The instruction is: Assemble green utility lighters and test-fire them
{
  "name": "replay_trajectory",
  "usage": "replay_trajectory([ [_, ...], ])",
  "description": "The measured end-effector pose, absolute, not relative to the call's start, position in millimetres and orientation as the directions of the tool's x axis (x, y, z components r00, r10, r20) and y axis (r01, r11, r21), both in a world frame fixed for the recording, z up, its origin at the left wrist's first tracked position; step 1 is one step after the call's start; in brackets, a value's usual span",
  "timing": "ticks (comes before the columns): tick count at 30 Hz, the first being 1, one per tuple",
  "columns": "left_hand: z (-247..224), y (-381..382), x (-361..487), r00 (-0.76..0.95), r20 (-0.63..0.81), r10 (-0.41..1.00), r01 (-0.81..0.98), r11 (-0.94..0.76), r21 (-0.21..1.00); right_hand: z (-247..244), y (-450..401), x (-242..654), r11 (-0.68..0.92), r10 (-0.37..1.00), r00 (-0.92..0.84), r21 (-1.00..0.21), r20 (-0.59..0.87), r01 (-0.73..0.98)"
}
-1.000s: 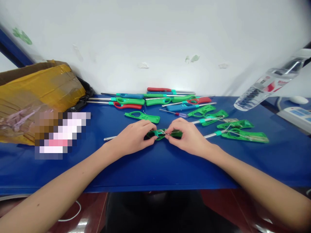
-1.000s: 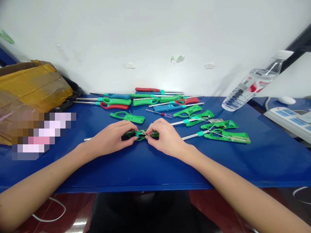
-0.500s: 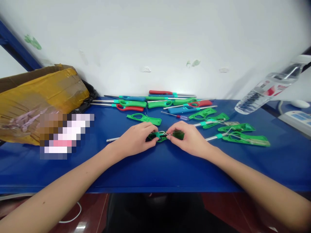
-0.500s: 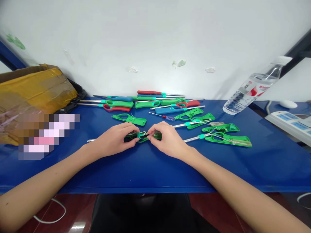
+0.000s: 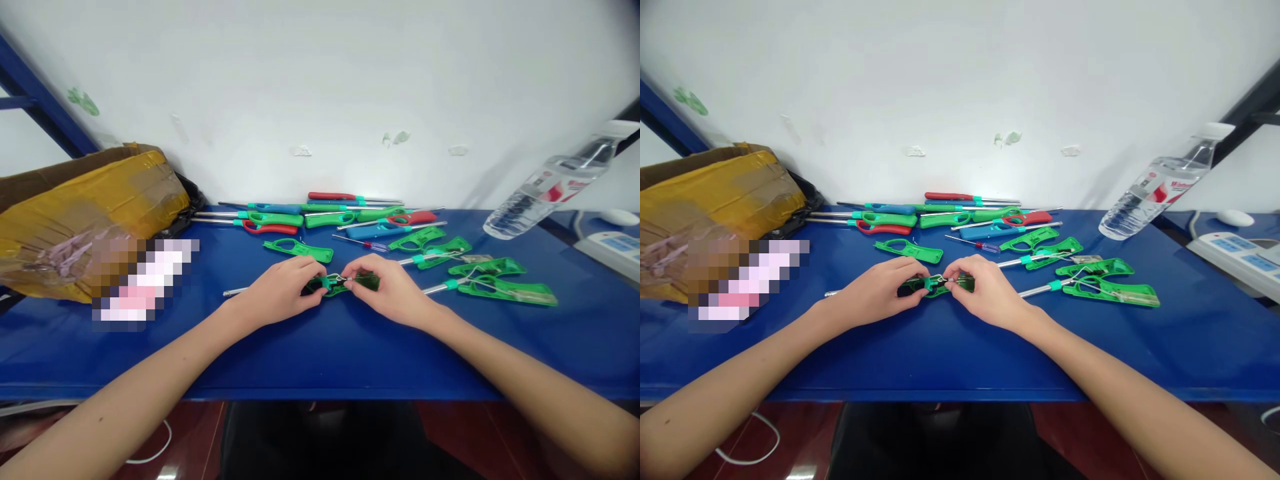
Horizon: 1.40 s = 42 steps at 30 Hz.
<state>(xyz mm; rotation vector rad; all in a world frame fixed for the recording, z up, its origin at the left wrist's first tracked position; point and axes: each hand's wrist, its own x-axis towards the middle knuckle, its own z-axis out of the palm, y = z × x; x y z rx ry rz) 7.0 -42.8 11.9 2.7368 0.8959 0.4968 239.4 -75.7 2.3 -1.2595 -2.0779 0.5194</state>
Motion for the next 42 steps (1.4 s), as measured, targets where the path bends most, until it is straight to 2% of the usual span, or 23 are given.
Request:
replay_trajectory([
  [17,13.4,-42.9,6.3,0.77,0.226,0.596,0.529,-0.795,0.297,2.6,-75.0,241.9,0.441,0.897,-0.334,-0.649,0.29,0.62],
  [25,13.5,-41.9,6.0,0.776,0.212,0.594,0.509,-0.789,0.344,0.8,-73.2,242.0,0.435,0.9,-0.325,-0.666,0.291,0.606],
  [32,12.8,-40.0,3.3,0.785,0.199,0.587,0.497,-0.788,0.364,3.5,-74.2,241.8,0.488,0.872,-0.373,-0.617,0.316,0.617],
  [42,15.8,-41.2,3.4,0.784,0.21,0.584,0.496,-0.794,0.351,5.0,-74.3,241.8,0.486,0.873,-0.376,-0.618,0.31,0.618],
])
